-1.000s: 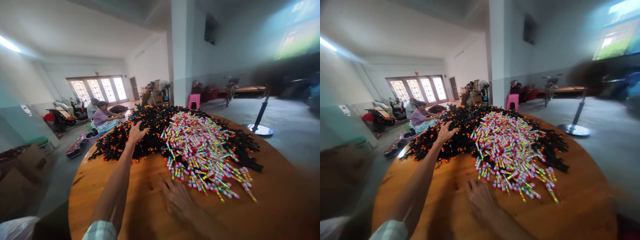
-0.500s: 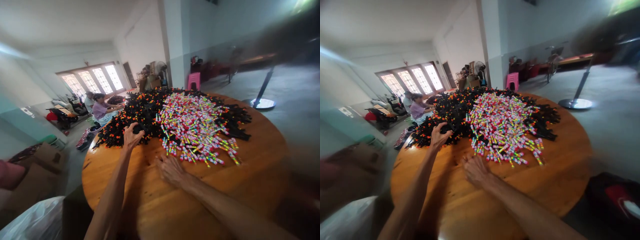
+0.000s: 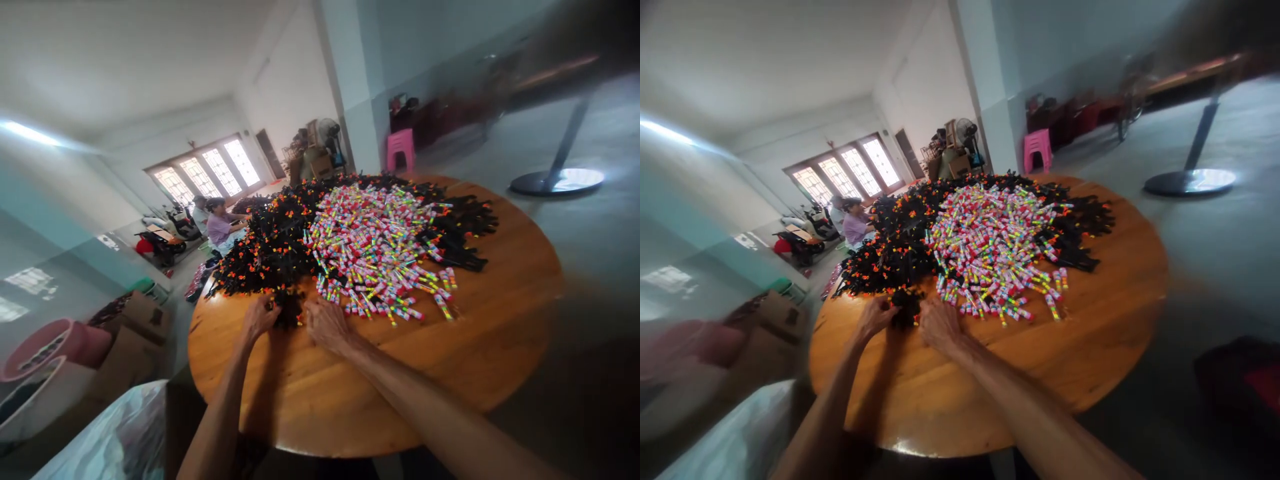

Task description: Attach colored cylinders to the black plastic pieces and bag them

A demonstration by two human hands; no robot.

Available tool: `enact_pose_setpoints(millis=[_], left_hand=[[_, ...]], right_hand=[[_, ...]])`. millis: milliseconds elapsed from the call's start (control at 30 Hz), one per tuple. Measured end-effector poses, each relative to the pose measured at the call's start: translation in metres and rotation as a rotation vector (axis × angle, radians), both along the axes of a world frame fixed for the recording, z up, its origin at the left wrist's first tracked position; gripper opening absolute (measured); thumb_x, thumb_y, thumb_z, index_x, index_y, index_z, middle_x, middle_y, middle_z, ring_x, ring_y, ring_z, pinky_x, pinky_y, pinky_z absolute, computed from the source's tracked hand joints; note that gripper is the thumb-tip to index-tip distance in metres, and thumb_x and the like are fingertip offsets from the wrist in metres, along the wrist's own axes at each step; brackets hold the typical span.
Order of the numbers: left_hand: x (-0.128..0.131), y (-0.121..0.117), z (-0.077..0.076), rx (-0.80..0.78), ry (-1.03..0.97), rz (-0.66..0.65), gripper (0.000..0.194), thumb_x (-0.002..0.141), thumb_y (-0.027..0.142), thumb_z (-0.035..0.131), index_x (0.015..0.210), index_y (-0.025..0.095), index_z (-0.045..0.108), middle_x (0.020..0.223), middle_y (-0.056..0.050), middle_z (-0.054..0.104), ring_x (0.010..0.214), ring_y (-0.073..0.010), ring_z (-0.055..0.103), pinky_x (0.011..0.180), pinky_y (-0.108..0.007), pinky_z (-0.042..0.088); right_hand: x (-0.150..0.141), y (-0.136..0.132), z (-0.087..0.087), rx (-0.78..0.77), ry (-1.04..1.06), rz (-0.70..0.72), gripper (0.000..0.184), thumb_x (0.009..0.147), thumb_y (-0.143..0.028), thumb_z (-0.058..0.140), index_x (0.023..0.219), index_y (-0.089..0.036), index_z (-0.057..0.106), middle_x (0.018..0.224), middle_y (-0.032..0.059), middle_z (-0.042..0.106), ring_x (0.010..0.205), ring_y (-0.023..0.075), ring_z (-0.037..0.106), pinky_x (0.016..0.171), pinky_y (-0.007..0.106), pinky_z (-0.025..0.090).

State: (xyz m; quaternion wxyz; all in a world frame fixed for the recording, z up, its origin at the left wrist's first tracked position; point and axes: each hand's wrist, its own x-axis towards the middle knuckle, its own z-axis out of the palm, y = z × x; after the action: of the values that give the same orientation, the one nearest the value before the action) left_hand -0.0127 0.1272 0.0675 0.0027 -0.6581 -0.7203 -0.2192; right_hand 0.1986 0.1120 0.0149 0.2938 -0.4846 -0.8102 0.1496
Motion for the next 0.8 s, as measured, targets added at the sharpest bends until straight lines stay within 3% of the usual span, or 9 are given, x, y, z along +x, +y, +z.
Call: enact_pose_setpoints(millis=[100, 233, 367, 500, 600, 700, 800], left_hand=[[0.002, 0.016, 0.024, 0.025, 0.025, 0.037, 0.01, 0.077, 0.015, 0.065, 0.068, 0.016, 0.07, 0.057, 0.002, 0.061, 0.057, -0.0152, 0.058, 0.058, -0.026, 0.039], [0.008, 0.045, 0.038, 0.129, 0.015, 0.082, 0.021, 0.093, 0.032, 0.065, 0.085, 0.014, 0.068, 0.075, 0.001, 0.066, 0.072, -0.0152, 0.063, 0.072, -0.031, 0.051], [0.007, 0.035, 0.014, 0.185, -0.028, 0.026, 0.017, 0.091, 0.023, 0.059, 0.095, 0.014, 0.074, 0.081, -0.003, 0.072, 0.075, -0.0168, 0.066, 0.076, -0.031, 0.052], [-0.002, -0.017, -0.027, 0.273, -0.077, -0.045, 0.029, 0.09, 0.023, 0.048, 0.1, 0.016, 0.074, 0.094, -0.009, 0.075, 0.08, -0.0195, 0.069, 0.073, -0.031, 0.054], [-0.006, -0.049, -0.047, 0.331, -0.107, -0.142, 0.028, 0.089, 0.023, 0.048, 0.102, 0.018, 0.072, 0.102, -0.01, 0.073, 0.091, -0.0221, 0.07, 0.081, -0.035, 0.056], [0.003, -0.052, -0.047, 0.375, -0.133, -0.27, 0.028, 0.091, 0.021, 0.049, 0.107, 0.02, 0.072, 0.112, -0.01, 0.072, 0.106, -0.0231, 0.067, 0.096, -0.039, 0.054], [0.027, -0.027, -0.03, 0.374, -0.053, -0.455, 0.037, 0.095, 0.016, 0.044, 0.12, 0.022, 0.07, 0.124, -0.009, 0.069, 0.114, -0.0227, 0.062, 0.103, -0.042, 0.051]], right_hand=[[-0.001, 0.004, -0.001, -0.026, 0.037, -0.023, 0.023, 0.088, -0.016, 0.054, 0.101, -0.017, 0.073, 0.093, 0.011, 0.074, 0.085, 0.0226, 0.066, 0.071, 0.031, 0.041], [-0.002, 0.006, -0.003, -0.047, 0.076, -0.061, 0.03, 0.09, -0.017, 0.051, 0.109, -0.016, 0.074, 0.1, 0.0132, 0.075, 0.097, 0.0255, 0.068, 0.08, 0.032, 0.043], [-0.002, 0.008, -0.008, -0.064, 0.11, -0.06, 0.033, 0.089, -0.018, 0.051, 0.113, -0.017, 0.074, 0.101, 0.0131, 0.077, 0.099, 0.026, 0.069, 0.082, 0.032, 0.044], [-0.002, 0.015, -0.015, -0.071, 0.14, -0.041, 0.034, 0.09, -0.02, 0.051, 0.114, -0.019, 0.076, 0.105, 0.0101, 0.078, 0.099, 0.0246, 0.07, 0.083, 0.03, 0.046], [-0.001, 0.015, -0.013, -0.056, 0.13, -0.02, 0.033, 0.09, -0.019, 0.052, 0.112, -0.019, 0.077, 0.106, 0.008, 0.079, 0.099, 0.0223, 0.071, 0.087, 0.028, 0.047], [0.004, 0.003, -0.005, -0.016, 0.083, -0.008, 0.033, 0.092, -0.018, 0.05, 0.113, -0.017, 0.076, 0.107, 0.0086, 0.078, 0.102, 0.0212, 0.07, 0.088, 0.027, 0.047], [0.016, -0.022, 0.001, 0.029, -0.027, 0.022, 0.032, 0.094, -0.018, 0.048, 0.11, -0.018, 0.075, 0.106, 0.0095, 0.077, 0.1, 0.0219, 0.069, 0.087, 0.029, 0.047]])
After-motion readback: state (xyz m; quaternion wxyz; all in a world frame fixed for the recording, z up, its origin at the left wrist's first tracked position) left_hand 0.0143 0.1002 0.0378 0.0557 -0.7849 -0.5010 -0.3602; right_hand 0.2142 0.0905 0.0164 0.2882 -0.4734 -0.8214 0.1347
